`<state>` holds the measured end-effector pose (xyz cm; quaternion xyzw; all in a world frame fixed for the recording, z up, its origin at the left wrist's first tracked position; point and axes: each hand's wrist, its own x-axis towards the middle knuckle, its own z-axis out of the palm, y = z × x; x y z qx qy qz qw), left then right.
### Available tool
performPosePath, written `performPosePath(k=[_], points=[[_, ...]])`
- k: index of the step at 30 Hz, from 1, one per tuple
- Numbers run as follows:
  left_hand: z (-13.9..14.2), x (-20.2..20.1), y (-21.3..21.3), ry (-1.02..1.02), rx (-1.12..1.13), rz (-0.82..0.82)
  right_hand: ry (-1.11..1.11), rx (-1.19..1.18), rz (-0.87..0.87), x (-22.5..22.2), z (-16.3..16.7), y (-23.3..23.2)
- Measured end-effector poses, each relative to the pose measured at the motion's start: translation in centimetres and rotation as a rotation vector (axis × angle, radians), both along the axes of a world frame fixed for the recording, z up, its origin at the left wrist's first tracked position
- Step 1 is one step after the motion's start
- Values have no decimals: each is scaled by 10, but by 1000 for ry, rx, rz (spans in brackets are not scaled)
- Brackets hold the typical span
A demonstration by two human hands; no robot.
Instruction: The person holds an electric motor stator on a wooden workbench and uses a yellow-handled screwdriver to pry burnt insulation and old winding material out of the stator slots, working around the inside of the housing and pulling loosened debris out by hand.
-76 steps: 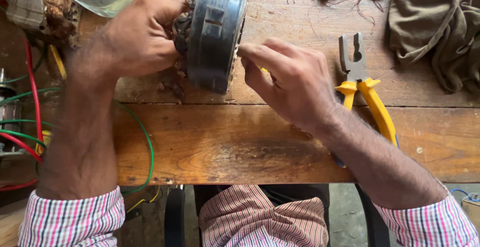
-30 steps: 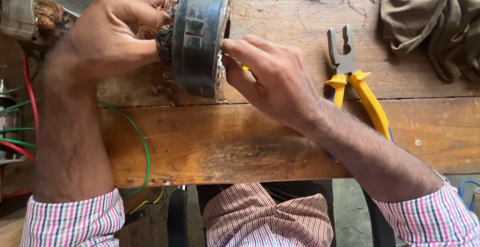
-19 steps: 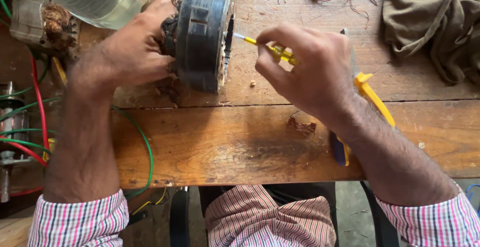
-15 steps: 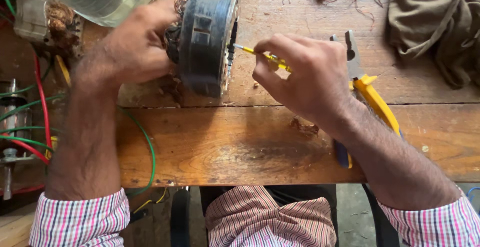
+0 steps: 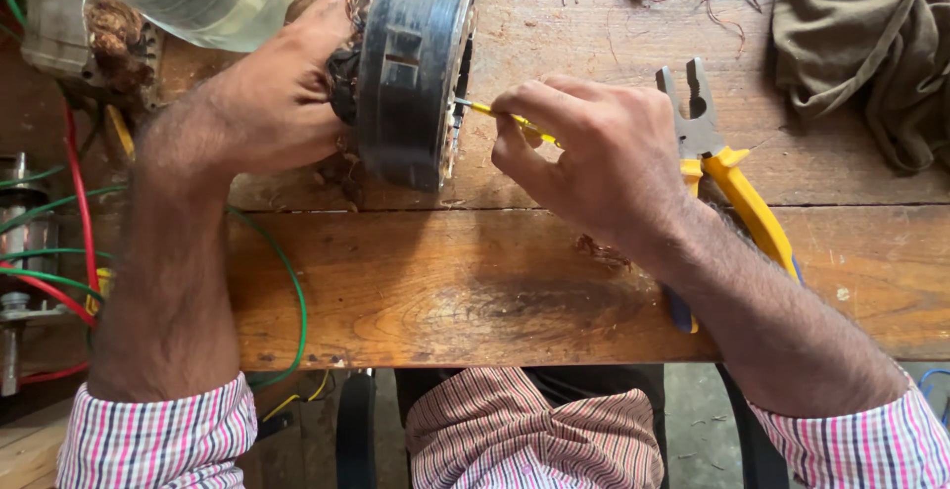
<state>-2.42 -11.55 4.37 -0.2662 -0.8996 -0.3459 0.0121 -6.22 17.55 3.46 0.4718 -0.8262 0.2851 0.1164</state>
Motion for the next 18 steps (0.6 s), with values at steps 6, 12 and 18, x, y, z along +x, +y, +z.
performPosePath(k=[6,12,18], points=[[-2,2,1,-51,4,46,28,6,-5,1,2,0],[-2,-1,-1,-14,36,-40,52,12,-21,1,0,0],[-3,-1,-1,-42,53,-27,-3,10,0,0,-5,-1]])
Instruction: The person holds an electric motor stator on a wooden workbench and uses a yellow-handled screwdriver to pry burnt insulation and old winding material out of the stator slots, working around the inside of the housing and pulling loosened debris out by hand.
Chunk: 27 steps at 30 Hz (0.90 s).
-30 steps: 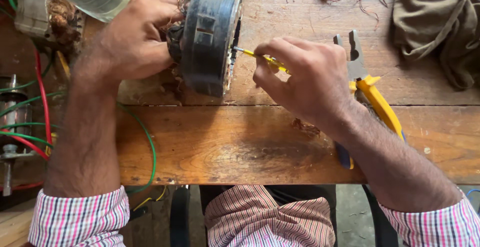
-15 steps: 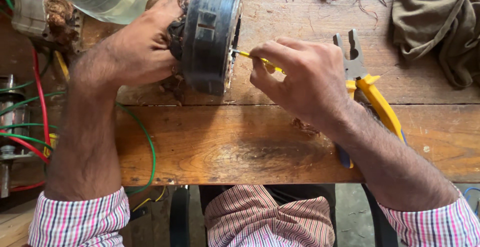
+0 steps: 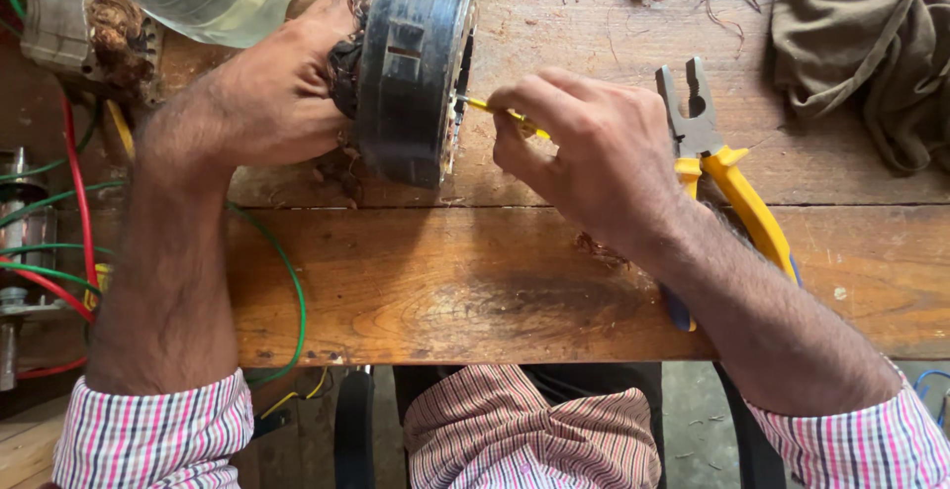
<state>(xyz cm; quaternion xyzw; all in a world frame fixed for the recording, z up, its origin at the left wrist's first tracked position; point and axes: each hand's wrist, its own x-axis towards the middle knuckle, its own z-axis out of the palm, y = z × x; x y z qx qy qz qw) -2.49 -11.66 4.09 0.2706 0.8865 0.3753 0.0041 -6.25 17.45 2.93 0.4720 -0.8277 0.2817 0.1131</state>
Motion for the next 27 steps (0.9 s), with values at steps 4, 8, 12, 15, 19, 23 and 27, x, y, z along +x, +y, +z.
performPosePath(k=[4,8,12,15,19,23,27], points=[[1,0,-1,-8,21,-50,-79,-20,29,-3,-2,0],[3,-1,-1,-82,53,-40,-170,-34,31,-6,-5,-1],[3,-3,-1,-55,100,-115,-249,-61,44,-6,-6,-1],[3,-3,-1,-81,129,-117,-289,-81,48,-7,-7,-2],[6,-4,-3,-85,125,-131,-323,-112,70,-10,-4,-4],[10,-1,-1,-77,163,-75,-244,-102,-10,-5,-1,-3],[11,2,3,-190,66,36,-91,-89,-8,-1,1,-1]])
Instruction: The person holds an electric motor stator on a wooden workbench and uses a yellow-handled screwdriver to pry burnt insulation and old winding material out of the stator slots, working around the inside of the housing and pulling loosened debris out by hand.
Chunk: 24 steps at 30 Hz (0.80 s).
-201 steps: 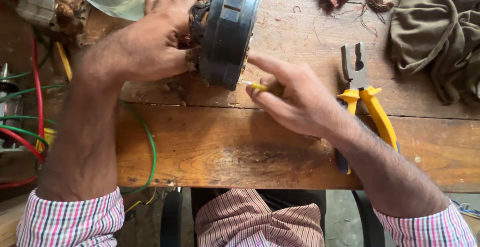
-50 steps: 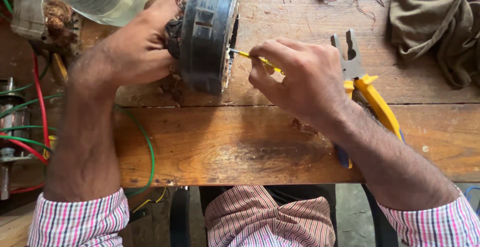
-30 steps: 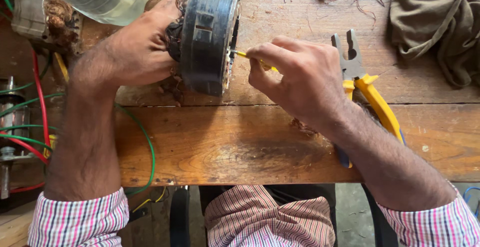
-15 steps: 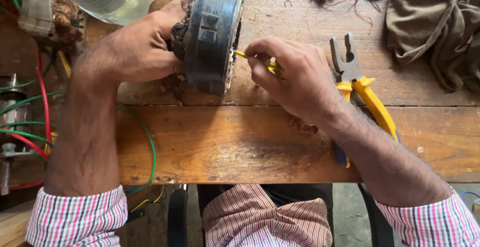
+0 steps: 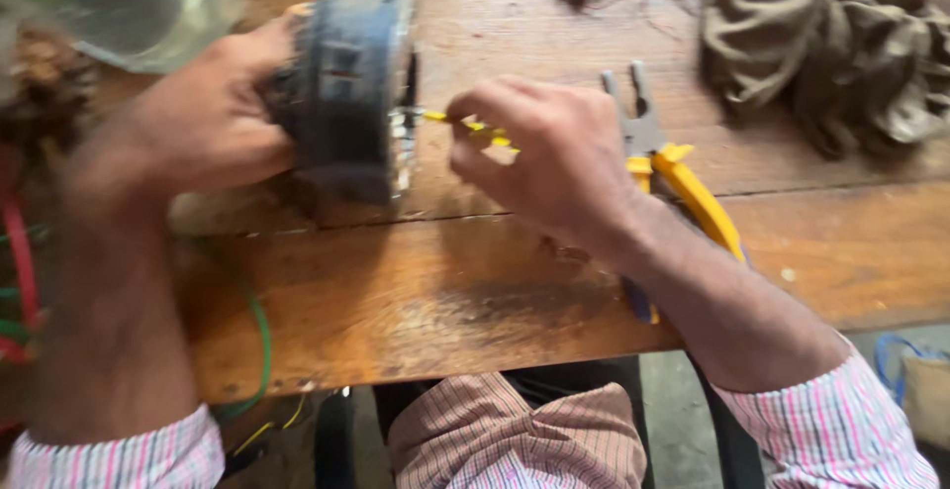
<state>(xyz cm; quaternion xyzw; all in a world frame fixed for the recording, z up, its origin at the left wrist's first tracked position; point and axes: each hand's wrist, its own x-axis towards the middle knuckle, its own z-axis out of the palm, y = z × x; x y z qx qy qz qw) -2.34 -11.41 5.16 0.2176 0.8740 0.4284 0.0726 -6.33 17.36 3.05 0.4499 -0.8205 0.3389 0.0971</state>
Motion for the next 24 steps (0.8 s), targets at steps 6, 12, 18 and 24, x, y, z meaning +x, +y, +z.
performPosePath(k=[6,12,18,24], points=[[-3,-3,-1,-97,-136,27,126,71,-4,0,-6,-6],[-4,0,0,119,-27,-52,111,79,4,2,-12,-6],[-8,-4,-4,110,-42,-90,56,79,31,1,-17,-8],[-15,-4,-14,-7,-99,-85,2,4,62,2,-20,-7]])
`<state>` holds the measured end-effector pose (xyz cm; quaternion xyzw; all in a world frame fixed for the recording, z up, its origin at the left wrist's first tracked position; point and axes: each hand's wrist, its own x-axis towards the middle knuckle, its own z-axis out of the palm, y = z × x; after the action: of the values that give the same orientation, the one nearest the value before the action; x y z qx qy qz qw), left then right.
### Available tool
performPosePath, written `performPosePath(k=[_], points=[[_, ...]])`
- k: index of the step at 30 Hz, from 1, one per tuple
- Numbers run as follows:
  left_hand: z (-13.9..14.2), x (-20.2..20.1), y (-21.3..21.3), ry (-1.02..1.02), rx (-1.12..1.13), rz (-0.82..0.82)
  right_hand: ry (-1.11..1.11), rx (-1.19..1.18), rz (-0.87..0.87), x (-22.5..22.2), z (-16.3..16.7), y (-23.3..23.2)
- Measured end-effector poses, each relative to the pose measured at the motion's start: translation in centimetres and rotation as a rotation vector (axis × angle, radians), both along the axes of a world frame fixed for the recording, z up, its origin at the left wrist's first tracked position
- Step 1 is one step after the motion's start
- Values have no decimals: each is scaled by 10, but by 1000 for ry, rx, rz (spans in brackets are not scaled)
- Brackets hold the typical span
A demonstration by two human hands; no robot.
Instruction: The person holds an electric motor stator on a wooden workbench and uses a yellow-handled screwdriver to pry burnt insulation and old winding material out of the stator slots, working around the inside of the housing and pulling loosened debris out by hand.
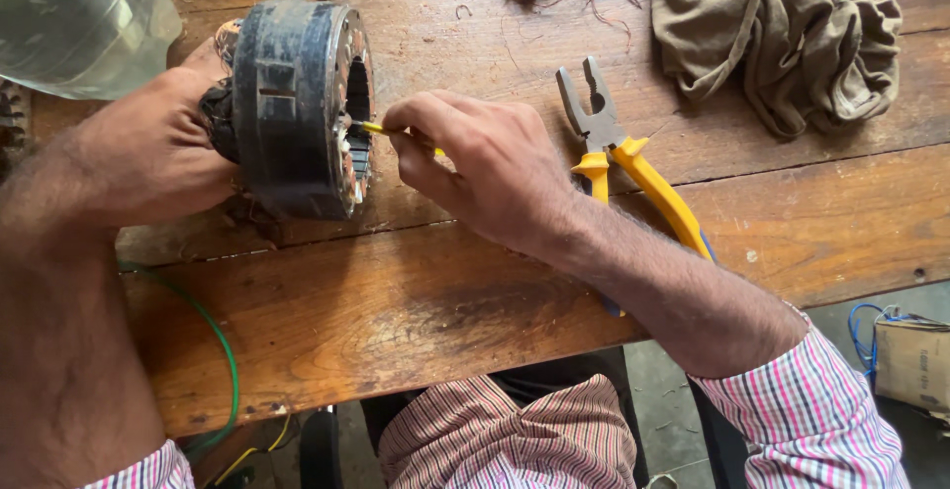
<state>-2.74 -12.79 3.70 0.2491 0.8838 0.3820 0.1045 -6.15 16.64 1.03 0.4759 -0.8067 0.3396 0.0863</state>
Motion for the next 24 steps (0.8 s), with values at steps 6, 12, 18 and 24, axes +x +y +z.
performPosePath(k=[6,12,18,24], points=[[-6,1,-6,-114,131,21,-66,-21,20,-4,-1,-3],[3,3,-8,-96,149,-11,-69,-53,39,-1,2,0],[16,5,-4,41,141,-18,-80,-59,93,-3,0,-3],[9,4,5,-27,32,207,-37,-99,2,-3,7,-3]])
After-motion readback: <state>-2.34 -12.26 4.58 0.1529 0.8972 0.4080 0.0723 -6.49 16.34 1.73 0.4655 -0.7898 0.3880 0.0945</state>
